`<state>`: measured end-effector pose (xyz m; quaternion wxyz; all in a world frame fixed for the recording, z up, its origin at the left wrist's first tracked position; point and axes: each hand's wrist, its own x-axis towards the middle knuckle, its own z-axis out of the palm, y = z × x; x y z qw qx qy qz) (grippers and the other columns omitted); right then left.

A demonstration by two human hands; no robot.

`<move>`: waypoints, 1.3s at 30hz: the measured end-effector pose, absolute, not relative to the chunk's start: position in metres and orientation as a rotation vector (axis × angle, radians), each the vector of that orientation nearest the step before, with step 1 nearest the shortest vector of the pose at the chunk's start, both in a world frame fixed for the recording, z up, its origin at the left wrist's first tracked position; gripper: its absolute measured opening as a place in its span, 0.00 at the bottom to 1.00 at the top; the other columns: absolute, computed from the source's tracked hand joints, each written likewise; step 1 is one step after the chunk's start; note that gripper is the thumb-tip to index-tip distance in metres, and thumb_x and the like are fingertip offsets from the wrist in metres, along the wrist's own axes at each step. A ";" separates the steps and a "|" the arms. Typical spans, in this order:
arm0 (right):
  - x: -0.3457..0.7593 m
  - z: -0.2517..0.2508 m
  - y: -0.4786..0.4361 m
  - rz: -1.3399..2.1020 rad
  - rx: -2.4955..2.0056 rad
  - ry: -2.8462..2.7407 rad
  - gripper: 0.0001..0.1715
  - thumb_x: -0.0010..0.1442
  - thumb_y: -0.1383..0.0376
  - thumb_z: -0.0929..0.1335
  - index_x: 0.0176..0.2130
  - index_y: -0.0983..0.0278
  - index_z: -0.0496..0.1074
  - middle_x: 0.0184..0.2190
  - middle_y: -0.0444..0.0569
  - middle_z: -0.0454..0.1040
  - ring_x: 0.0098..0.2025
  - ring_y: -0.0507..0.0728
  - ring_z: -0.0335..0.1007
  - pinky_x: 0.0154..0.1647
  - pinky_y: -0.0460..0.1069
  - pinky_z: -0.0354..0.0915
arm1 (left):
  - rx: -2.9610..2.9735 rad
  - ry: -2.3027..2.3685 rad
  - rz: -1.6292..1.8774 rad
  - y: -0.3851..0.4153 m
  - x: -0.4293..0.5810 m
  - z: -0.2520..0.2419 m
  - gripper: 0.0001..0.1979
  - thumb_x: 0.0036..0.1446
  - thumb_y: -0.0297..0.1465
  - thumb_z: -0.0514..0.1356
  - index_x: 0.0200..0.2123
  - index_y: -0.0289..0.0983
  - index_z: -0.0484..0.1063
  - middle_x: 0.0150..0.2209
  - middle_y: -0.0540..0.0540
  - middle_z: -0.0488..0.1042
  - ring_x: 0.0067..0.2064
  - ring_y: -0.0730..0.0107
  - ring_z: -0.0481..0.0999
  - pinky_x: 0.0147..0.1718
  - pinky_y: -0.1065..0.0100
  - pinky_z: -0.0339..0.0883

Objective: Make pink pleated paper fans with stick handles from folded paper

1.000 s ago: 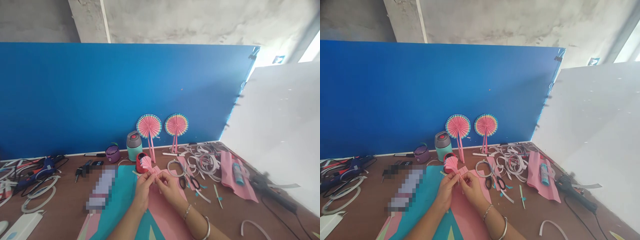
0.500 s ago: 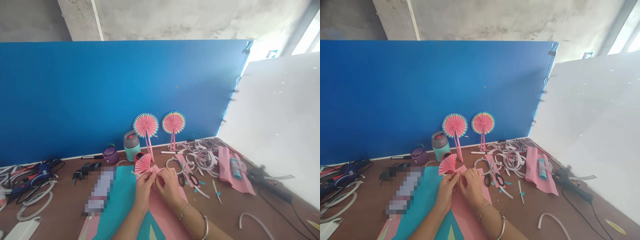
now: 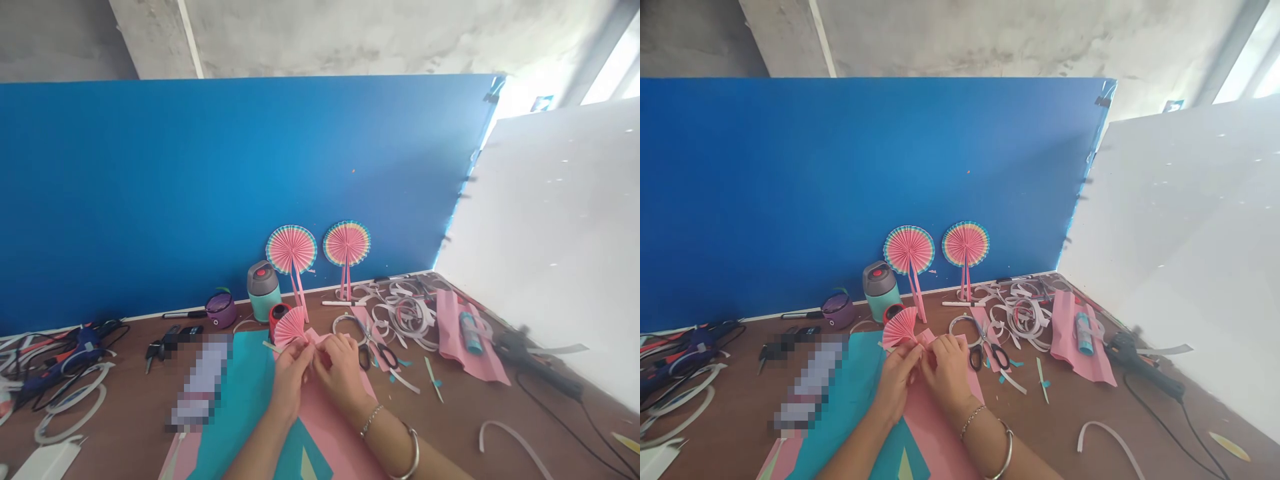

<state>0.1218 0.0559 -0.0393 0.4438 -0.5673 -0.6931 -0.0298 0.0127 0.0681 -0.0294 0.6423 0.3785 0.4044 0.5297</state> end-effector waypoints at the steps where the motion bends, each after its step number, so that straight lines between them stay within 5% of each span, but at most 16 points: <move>1: 0.122 -0.039 0.056 -0.084 -1.414 -1.712 0.08 0.56 0.69 0.63 0.25 0.64 0.63 0.23 0.43 0.66 0.30 0.53 0.59 0.36 0.49 0.47 | 0.862 0.942 1.196 0.068 0.013 -0.030 0.18 0.41 0.42 0.68 0.29 0.35 0.70 0.21 0.56 0.62 0.20 0.82 0.54 0.18 0.76 0.46; 10: 0.118 -0.040 0.058 -0.156 -1.306 -1.742 0.09 0.55 0.72 0.63 0.24 0.64 0.63 0.23 0.44 0.69 0.30 0.53 0.60 0.36 0.50 0.47 | 0.771 0.977 1.317 0.064 0.016 -0.030 0.16 0.39 0.40 0.68 0.24 0.33 0.70 0.20 0.56 0.60 0.23 0.80 0.57 0.21 0.77 0.53; 18: 0.118 -0.040 0.057 -0.075 -1.315 -1.767 0.08 0.55 0.72 0.63 0.24 0.64 0.65 0.24 0.44 0.70 0.31 0.53 0.61 0.37 0.51 0.48 | 0.782 0.986 1.350 0.067 0.015 -0.036 0.17 0.41 0.40 0.67 0.20 0.34 0.67 0.17 0.58 0.55 0.20 0.82 0.51 0.19 0.77 0.48; 27: 0.120 -0.041 0.059 0.739 -1.184 -1.365 0.17 0.59 0.56 0.65 0.24 0.63 0.66 0.20 0.44 0.68 0.23 0.52 0.62 0.27 0.48 0.57 | 0.846 0.807 1.150 0.073 0.011 -0.042 0.15 0.47 0.39 0.65 0.32 0.33 0.74 0.20 0.54 0.62 0.21 0.81 0.56 0.18 0.76 0.46; 39: 0.118 -0.047 0.063 1.102 -1.033 -1.314 0.21 0.55 0.51 0.67 0.23 0.64 0.64 0.14 0.39 0.62 0.18 0.49 0.58 0.21 0.45 0.56 | 0.792 0.915 1.251 0.070 0.007 -0.042 0.17 0.40 0.41 0.68 0.19 0.34 0.67 0.16 0.58 0.52 0.19 0.83 0.47 0.16 0.76 0.41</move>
